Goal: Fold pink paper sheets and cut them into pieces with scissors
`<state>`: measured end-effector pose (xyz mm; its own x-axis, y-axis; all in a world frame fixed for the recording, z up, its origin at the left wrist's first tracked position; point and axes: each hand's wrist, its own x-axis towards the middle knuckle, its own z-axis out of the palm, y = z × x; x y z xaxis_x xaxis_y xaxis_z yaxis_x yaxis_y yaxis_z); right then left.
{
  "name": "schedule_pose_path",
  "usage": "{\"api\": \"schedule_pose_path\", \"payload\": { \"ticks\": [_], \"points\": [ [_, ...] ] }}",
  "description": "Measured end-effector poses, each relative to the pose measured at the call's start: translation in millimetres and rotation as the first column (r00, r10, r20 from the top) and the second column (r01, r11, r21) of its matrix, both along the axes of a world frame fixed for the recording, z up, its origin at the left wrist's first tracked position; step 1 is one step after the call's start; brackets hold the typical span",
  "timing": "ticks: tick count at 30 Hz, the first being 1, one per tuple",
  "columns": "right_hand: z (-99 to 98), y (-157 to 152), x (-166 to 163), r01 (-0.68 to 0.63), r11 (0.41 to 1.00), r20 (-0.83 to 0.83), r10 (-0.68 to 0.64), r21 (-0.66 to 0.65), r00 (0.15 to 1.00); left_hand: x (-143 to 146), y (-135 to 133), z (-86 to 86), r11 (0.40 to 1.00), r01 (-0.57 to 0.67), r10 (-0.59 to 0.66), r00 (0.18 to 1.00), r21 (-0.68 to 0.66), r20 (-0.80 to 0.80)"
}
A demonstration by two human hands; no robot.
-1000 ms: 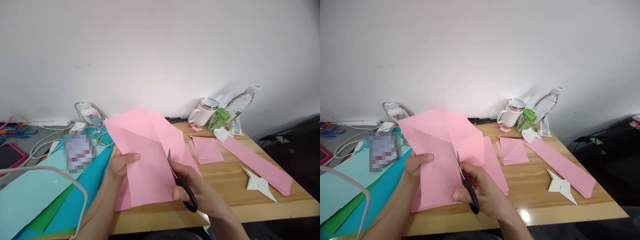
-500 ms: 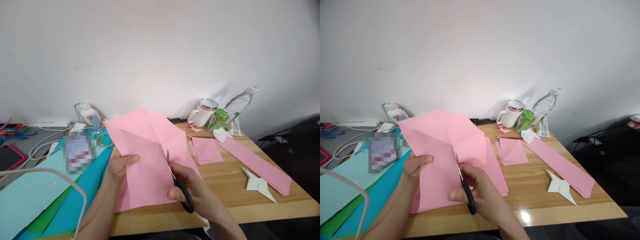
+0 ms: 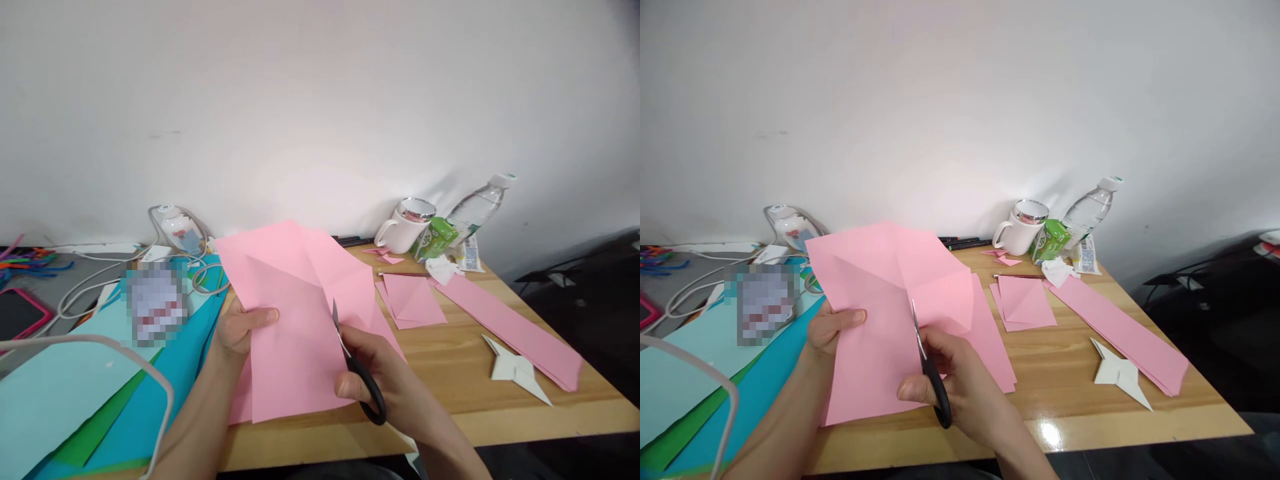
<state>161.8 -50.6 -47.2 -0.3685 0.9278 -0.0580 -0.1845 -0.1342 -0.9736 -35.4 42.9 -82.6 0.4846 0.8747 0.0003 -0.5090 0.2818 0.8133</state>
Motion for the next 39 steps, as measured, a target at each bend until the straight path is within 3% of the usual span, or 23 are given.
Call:
{"api": "schedule_pose_path", "payload": {
  "ticks": [18,32,39],
  "points": [
    [-5.9,-2.7,1.0,0.041,0.999,0.075,-0.043,0.027,0.996,1.7,0.0,4.0,0.999,-0.043,0.042,0.996,-0.011,-0.084],
    [-4.2,-2.5,-0.2,0.043,0.999,0.021,-0.044,0.031,0.999,2.4,0.8,2.9,0.999,-0.045,0.044,0.998,-0.005,-0.054],
    [-2.1,0.4,0.3,0.020,0.999,-0.026,-0.019,0.033,0.999,6.0,-4.8,15.3,0.997,-0.077,0.078,0.995,0.020,-0.066]
  ]
}}
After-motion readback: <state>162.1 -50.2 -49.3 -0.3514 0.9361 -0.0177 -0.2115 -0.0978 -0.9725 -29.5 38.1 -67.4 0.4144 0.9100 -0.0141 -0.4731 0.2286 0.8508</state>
